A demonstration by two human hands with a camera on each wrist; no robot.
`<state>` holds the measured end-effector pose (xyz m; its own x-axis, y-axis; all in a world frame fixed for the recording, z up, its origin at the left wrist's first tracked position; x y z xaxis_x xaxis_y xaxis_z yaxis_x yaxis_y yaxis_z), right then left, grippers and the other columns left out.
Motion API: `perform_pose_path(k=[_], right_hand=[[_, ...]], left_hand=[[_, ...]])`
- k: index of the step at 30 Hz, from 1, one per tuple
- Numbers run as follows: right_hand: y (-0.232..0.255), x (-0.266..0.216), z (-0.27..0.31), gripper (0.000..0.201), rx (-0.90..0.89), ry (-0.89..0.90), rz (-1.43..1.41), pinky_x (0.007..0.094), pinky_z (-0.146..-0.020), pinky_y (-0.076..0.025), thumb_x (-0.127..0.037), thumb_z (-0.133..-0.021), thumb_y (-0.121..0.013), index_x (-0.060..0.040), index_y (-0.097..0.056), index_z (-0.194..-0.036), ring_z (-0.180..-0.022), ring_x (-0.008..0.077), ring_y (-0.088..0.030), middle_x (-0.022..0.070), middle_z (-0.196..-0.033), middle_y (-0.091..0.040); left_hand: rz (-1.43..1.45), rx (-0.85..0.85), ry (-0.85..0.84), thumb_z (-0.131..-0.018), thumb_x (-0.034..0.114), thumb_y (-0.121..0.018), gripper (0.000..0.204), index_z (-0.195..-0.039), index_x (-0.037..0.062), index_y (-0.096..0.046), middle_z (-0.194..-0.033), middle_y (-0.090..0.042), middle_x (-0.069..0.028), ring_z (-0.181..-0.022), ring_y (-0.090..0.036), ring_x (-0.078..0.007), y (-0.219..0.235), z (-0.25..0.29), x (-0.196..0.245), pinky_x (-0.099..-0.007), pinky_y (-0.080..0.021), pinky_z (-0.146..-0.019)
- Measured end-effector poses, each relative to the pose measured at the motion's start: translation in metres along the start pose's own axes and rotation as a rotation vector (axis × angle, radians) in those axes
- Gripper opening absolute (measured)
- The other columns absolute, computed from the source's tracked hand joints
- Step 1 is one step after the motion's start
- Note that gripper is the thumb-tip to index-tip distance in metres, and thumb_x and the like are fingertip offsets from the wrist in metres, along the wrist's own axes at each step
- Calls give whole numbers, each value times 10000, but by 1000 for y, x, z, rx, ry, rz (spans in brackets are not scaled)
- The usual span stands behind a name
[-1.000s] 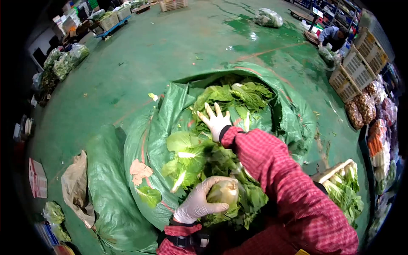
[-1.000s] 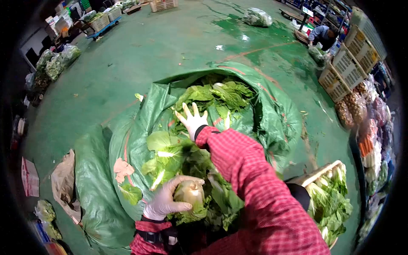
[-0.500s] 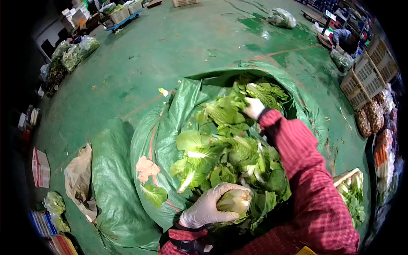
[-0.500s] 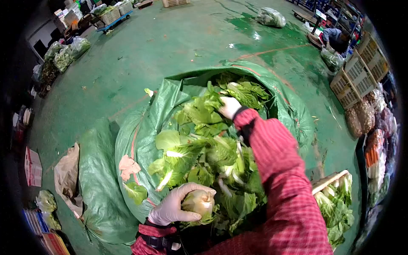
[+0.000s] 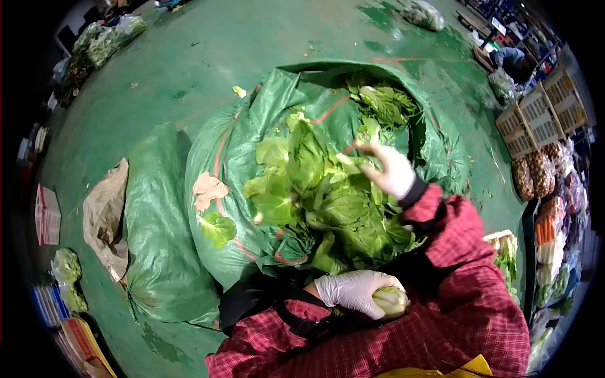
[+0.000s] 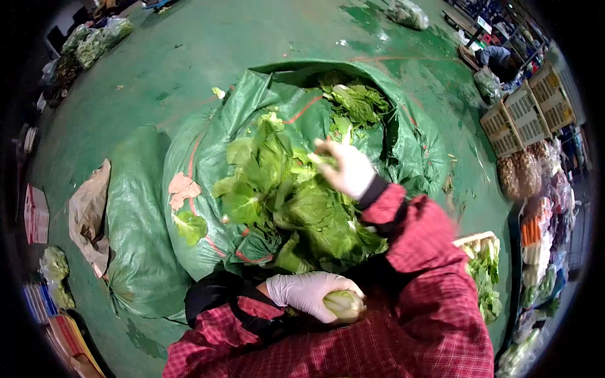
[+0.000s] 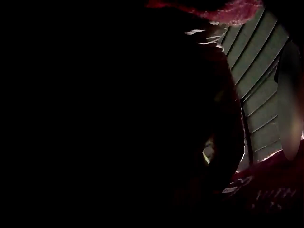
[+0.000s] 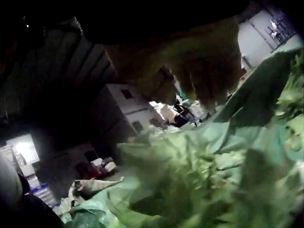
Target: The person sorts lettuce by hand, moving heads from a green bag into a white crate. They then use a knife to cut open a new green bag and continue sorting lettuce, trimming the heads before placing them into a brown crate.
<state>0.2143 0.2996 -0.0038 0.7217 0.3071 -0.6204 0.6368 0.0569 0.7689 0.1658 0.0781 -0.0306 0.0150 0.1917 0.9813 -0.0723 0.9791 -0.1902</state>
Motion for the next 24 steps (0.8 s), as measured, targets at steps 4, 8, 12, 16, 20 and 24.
perform_pose_path(k=[4, 8, 12, 16, 20, 24], right_hand=[[-108, -89, -24, 942, -348, 215, 561, 459, -1066, -354, -173, -676, -743, -217, -237, -1469, -1326, 454, -315, 203, -1528, -167], [-193, 13, -55, 996, -570, -191, 249, 397, -1000, -439, -223, -699, -751, -321, -149, -1487, -1221, 444, -468, 248, -1534, 10], [-159, -15, -77, 881, -498, -140, 614, 484, -1013, -397, -220, -728, -722, -327, -245, -1461, -1290, 375, -411, 208, -1538, -103], [-218, -34, -84, 651, -390, 611, 1032, 616, -1065, -212, -281, -842, -582, -293, -317, -1436, -1402, 295, -209, 60, -1565, -112], [-237, 44, -106, 438, -772, 61, 991, 626, -1008, -270, -230, -947, -447, -270, -424, -1383, -1218, 254, -486, 72, -1363, -488], [-149, 46, -95, 615, -611, -102, 776, 449, -918, -447, -248, -765, -667, -193, -477, -1347, -1062, 275, -604, 124, -1146, -626]], left_hand=[[-26, 35, 3, -630, 186, -684, 605, -1199, 34, -546, -1080, -630, -104, -970, -595, -211, 9, 6, -7, -323, -461, -878], [-57, 105, 23, -651, 193, -685, 552, -1161, 29, -551, -951, -638, -97, -898, -599, -184, 23, 20, -3, -303, -470, -813], [-96, 146, -102, -727, 219, -705, 458, -1122, 42, -555, -924, -635, -92, -894, -604, -194, 22, 27, 9, -330, -473, -802], [-21, 158, -106, -751, 178, -725, 416, -1104, 36, -558, -915, -636, -63, -874, -595, -149, 25, 35, 16, -310, -476, -775], [429, 168, -108, -709, 112, -768, 556, -1204, 31, -528, -1024, -633, -54, -949, -566, -105, 30, 36, 7, -269, -456, -864], [193, 320, -147, -665, 177, -799, 720, -1299, 35, -488, -1136, -614, -72, -1055, -555, -140, 64, 55, 42, -303, -431, -942]])
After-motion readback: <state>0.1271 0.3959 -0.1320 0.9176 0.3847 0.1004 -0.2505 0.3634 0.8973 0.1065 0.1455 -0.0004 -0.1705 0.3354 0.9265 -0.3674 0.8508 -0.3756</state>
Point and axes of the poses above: each hand's wrist, its own z-axis away from the middle knuckle, its own y-axis out of the back of the hand, x = y × z, the point moved 10 cm from there along -z, towards the middle knuckle
